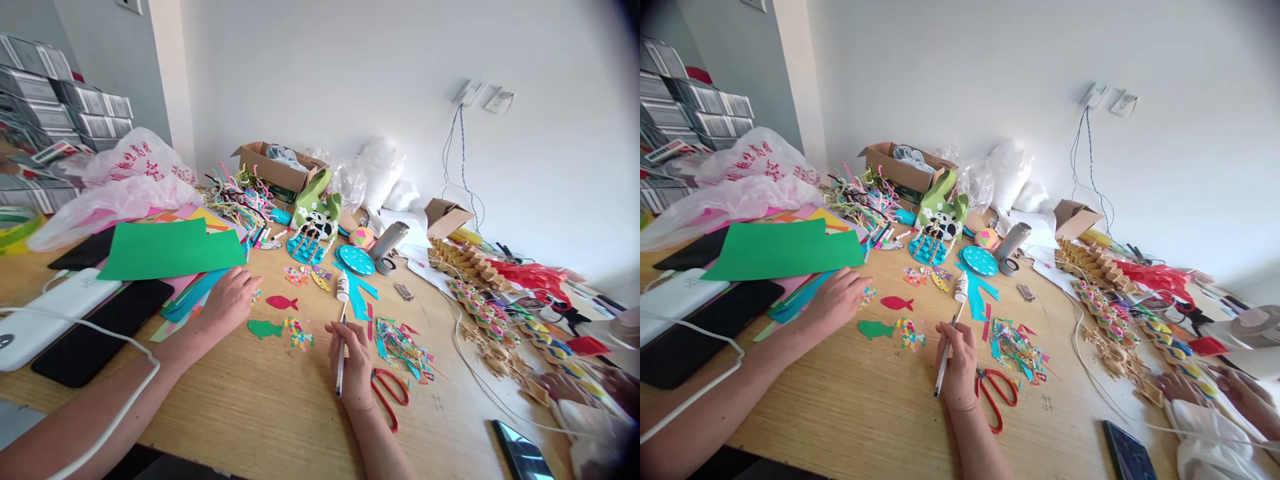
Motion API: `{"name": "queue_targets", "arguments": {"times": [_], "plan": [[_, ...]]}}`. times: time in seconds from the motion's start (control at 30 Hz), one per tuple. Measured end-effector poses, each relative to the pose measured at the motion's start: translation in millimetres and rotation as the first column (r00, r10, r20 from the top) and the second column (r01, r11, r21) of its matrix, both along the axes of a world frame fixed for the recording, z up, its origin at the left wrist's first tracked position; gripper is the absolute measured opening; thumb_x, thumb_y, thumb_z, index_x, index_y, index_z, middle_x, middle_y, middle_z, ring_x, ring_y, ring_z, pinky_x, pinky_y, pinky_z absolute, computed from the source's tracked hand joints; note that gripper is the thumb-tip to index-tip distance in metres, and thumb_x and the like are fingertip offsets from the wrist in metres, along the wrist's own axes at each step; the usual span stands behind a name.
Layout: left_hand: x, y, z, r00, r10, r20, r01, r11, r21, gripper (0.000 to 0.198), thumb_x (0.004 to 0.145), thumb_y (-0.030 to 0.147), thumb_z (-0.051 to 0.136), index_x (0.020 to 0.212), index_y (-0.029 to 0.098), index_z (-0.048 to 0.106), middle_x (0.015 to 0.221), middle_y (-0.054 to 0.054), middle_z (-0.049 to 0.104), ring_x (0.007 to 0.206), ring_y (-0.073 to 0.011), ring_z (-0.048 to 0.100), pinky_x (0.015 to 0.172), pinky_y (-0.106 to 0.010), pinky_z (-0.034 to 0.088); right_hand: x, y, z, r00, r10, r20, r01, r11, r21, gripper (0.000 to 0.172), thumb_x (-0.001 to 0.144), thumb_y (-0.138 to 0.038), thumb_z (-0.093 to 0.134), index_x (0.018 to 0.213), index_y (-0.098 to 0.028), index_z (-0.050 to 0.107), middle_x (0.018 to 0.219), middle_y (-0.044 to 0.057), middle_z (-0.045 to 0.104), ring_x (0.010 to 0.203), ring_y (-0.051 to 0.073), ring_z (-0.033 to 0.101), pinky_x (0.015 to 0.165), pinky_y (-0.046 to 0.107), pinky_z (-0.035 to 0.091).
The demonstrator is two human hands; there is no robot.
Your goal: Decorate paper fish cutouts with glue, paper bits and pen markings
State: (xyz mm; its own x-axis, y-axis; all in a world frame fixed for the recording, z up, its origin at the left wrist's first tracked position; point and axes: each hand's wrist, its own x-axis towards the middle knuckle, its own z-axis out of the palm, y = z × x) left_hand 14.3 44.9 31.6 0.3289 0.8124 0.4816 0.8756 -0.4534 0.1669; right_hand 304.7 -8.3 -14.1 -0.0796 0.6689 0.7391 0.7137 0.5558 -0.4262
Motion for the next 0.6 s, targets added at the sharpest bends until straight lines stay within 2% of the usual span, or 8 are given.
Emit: {"name": "queue_targets", "arguments": {"times": [0.2,0.37,0.47,0.6], "plan": [[1.0,1.4,-5.4,1.0,-0.013,0.026,0.013,1.0,-0.011,0.034,0.088,0.005,0.046,0.112,0.016,0.069,0.092,-0.011,0.068,0.097,-0.0269,0.058,0.089,-0.041,0.048,-0.3,0.2,1.3,1.0,0.017,-0.015,-0.017,1.0,0.002,0.027,0.092,-0.007,0.054,0.113,-0.022,0.063,0.092,0.005,0.071,0.085,0.021,0.065,0.07,0.034,0.055],[2.4,3.4,-13.9,0.995,-0.049,0.082,0.05,0.999,-0.019,0.028,0.094,0.012,0.046,0.11,0.013,0.068,0.09,-0.01,0.072,0.093,-0.0267,0.061,0.087,-0.041,0.049,-3.8,-2.8,10.5,0.997,-0.054,0.053,0.055,0.998,-0.013,0.025,0.094,-0.008,0.053,0.113,-0.021,0.063,0.095,0.007,0.068,0.091,0.022,0.061,0.078,0.037,0.053],[2.8,4.3,-19.2,0.989,-0.062,0.131,0.065,0.998,-0.023,0.029,0.093,0.01,0.046,0.113,0.012,0.067,0.092,-0.01,0.073,0.092,-0.0259,0.062,0.085,-0.04,0.05,-5.5,-3.3,15.2,0.994,-0.055,0.09,0.056,0.998,-0.016,0.029,0.094,-0.01,0.055,0.119,-0.022,0.059,0.095,0.007,0.068,0.095,0.024,0.058,0.082,0.04,0.052],[3.5,4.8,-22.3,0.98,-0.06,0.19,0.068,0.997,-0.035,0.035,0.091,0.007,0.046,0.12,0.013,0.063,0.101,-0.01,0.073,0.097,-0.0238,0.064,0.086,-0.038,0.052,-4.0,-0.3,15.5,0.994,-0.054,0.097,0.054,0.999,0.001,0.034,0.093,-0.008,0.055,0.124,-0.023,0.056,0.086,0.004,0.066,0.089,0.024,0.057,0.08,0.04,0.05]]}}
